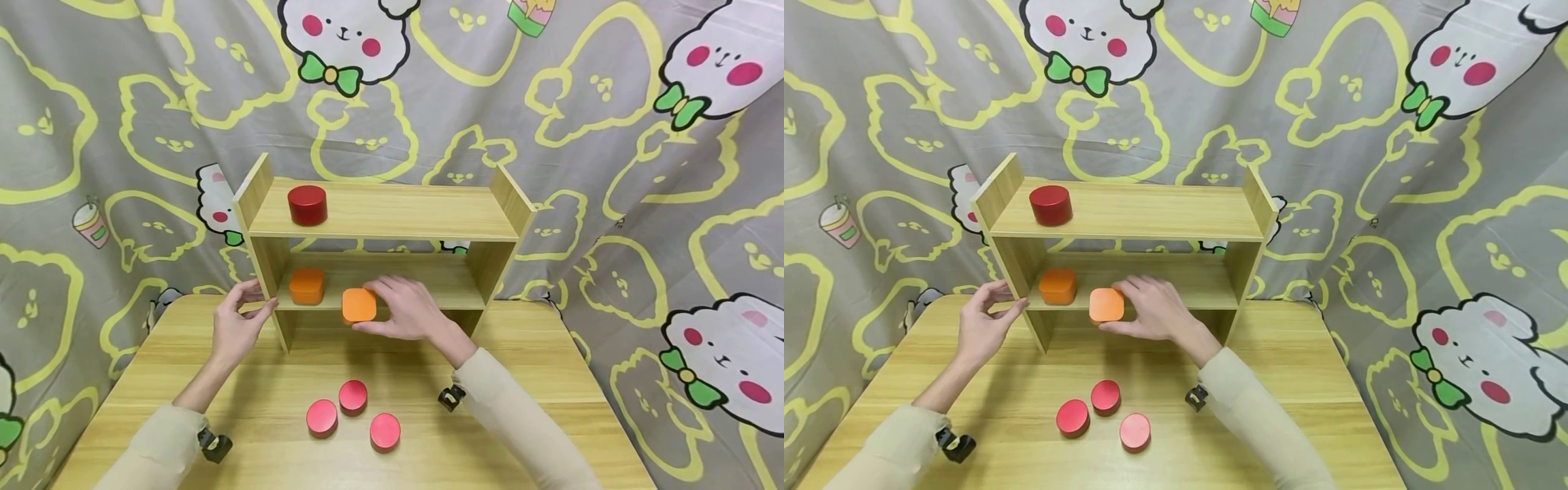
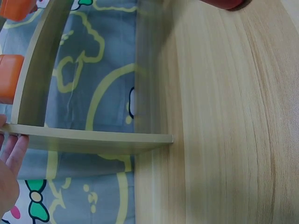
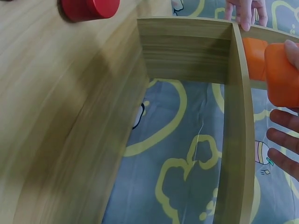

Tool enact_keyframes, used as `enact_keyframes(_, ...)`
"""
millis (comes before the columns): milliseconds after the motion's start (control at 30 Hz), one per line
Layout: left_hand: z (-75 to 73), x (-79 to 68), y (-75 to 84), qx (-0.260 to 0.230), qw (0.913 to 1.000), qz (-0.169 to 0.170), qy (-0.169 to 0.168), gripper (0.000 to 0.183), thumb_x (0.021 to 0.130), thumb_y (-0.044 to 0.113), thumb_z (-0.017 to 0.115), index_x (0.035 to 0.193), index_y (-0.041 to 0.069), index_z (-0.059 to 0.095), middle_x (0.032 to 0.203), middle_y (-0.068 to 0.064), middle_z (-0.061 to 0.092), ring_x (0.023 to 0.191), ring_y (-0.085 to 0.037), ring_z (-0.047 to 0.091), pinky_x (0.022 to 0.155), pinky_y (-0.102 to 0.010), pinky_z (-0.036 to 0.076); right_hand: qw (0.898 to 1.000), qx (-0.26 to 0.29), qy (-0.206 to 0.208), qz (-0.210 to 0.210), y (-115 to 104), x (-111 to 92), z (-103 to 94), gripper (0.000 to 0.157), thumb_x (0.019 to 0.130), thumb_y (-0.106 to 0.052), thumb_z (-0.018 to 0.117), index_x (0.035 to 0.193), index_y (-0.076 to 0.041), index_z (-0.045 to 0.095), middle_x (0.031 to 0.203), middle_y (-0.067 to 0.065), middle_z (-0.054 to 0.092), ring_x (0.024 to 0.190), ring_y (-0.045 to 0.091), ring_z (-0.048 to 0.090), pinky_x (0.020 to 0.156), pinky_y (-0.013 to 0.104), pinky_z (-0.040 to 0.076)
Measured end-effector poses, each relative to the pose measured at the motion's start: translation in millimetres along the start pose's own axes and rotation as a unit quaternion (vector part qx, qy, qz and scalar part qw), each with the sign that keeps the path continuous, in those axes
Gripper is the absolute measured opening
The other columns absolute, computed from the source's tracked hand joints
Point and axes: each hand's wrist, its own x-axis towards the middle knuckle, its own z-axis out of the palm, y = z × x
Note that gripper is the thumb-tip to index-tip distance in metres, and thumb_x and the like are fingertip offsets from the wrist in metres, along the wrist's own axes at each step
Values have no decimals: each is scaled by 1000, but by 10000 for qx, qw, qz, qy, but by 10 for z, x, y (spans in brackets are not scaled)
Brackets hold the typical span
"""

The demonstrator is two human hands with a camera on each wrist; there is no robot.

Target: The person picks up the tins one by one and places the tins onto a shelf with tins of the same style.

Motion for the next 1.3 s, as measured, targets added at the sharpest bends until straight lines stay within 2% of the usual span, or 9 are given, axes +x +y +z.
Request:
enact_keyframes(400,-5,-6,25,-4,10000,-27,-27,39,91,-5,77,129,-6,64,104,27,62,95,14,61,76,-2,57,9995,-161,-13,258,-28,122,124,67,81,-69,80,125,-18,72,116,-2,78,99,18,75,71,32,65)
enact_keyframes(667,0,-9,56,-141,9999,-92,19,41,90,-6,78,129,-6,65,103,24,62,93,12,62,75,-2,57,9988,-356,-62,324,-44,192,187,68,82,-70,79,128,-20,71,118,-2,78,103,20,75,73,34,66)
enact_keyframes(867,-4,-11,52,-32,9998,-171,-6,44,90,-3,80,131,-3,66,103,22,61,93,14,61,76,0,56,9980,-532,-148,320,-44,227,223,71,85,-73,73,132,-19,71,121,0,77,107,21,75,79,35,67)
enact_keyframes(1033,-5,-16,59,-1,9998,-196,-23,44,90,-2,80,132,-3,66,104,20,61,93,14,61,76,0,56,9971,-705,-24,271,-45,236,253,72,87,-72,73,136,-19,70,122,1,77,107,21,76,79,35,67)
enact_keyframes(1200,-6,-21,63,17,9997,-223,-33,45,91,-1,80,133,-2,66,104,22,61,93,14,61,77,0,55,9957,-883,261,130,-57,224,295,65,89,-67,73,135,-20,72,118,0,78,102,20,76,74,32,67)
enact_keyframes(1300,-6,-22,64,15,9997,-222,-33,45,91,-1,80,133,-2,66,104,25,60,93,14,61,77,0,55,9944,-969,415,94,-67,220,315,61,92,-65,72,134,-21,72,118,0,78,102,20,76,75,32,67)
